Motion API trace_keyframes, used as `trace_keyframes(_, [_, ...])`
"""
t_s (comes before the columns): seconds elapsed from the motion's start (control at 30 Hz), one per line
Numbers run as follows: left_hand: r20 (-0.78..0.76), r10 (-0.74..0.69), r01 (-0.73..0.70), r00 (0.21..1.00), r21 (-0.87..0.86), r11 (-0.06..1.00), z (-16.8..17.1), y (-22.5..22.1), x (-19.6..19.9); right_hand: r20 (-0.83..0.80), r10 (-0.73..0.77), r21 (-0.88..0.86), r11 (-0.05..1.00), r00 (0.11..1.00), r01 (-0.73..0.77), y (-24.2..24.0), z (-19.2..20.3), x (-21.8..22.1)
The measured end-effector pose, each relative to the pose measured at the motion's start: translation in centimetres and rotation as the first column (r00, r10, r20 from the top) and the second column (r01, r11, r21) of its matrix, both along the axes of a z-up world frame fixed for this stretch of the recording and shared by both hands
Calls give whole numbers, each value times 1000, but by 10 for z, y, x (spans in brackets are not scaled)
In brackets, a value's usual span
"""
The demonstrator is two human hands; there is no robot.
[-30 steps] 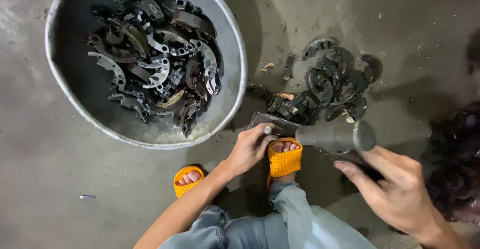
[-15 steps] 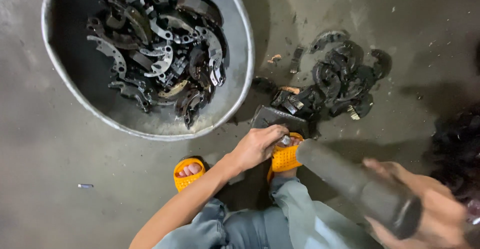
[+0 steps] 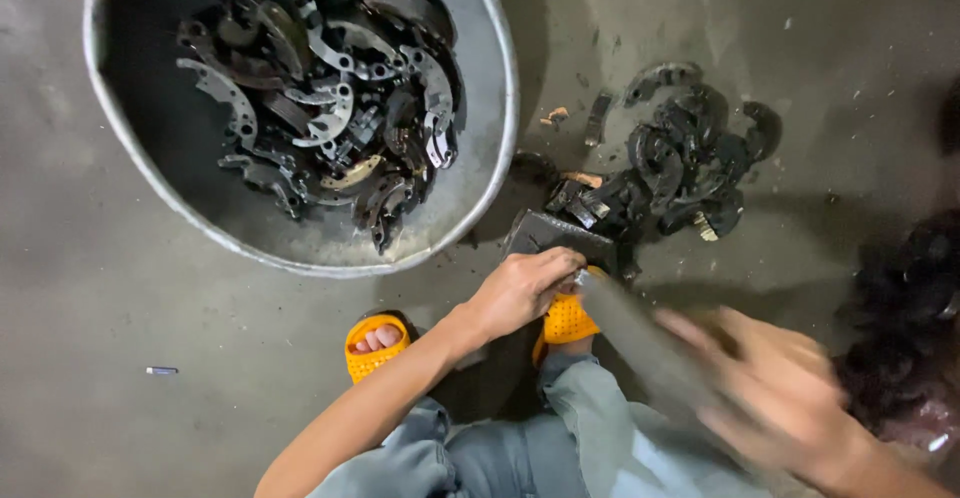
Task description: Disassembling brake shoes by removing the lining with a hammer and punch
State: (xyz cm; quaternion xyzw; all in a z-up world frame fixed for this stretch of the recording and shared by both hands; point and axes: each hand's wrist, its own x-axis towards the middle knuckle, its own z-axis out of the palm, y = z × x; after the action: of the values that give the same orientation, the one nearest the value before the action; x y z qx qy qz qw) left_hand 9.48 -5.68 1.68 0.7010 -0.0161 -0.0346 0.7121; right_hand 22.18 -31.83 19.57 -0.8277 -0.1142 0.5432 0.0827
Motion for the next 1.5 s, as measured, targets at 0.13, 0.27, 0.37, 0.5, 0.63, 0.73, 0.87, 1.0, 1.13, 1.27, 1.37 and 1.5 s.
trace_keyframes(0.13, [4, -57, 57, 998, 27, 998, -2, -3, -3, 392, 267, 331, 852, 880, -406, 97, 11, 18])
trace_keyframes(0.27, [-18, -1, 1, 1000, -21, 1000, 5, -3, -7, 326, -34, 432, 894, 945, -117, 98, 41, 24])
trace_keyframes(0.37, [-125, 117, -125, 985, -58, 990, 3, 2, -11, 480, -109, 495, 853, 870, -166, 77, 52, 19])
trace_keyframes(0.5, [-128, 129, -131, 983, -14, 991, -7, -1, -14, 455, -138, 492, 863, 880, -119, 84, 46, 17])
trace_keyframes(0.63, [-125, 119, -126, 985, -49, 991, -13, -7, -13, 425, -107, 415, 905, 899, -89, 95, 40, 17])
trace_keyframes(0.73, [-117, 110, -117, 987, -54, 992, -11, -6, -12, 414, -95, 411, 907, 906, -93, 96, 38, 18])
trace_keyframes(0.87, [-110, 88, -92, 990, -25, 995, -8, -7, -14, 403, -114, 446, 891, 908, -86, 106, 39, 22])
trace_keyframes(1.0, [-128, 74, -81, 989, -55, 995, -9, -4, -12, 394, -112, 467, 879, 912, -94, 105, 35, 23])
trace_keyframes(1.13, [-118, 96, -102, 988, -40, 994, -9, -4, -10, 366, -111, 476, 876, 924, -83, 106, 31, 24])
trace_keyframes(1.27, [-100, 51, -56, 994, -45, 997, -12, -7, -13, 362, -91, 427, 901, 928, -79, 102, 30, 24])
trace_keyframes(1.37, [-89, 81, -84, 993, -33, 996, -6, -3, -10, 363, -126, 470, 880, 923, -64, 104, 28, 23])
trace_keyframes(1.5, [-52, 19, -20, 998, -13, 1000, -1, 0, -5, 373, -109, 451, 889, 921, -77, 103, 32, 23])
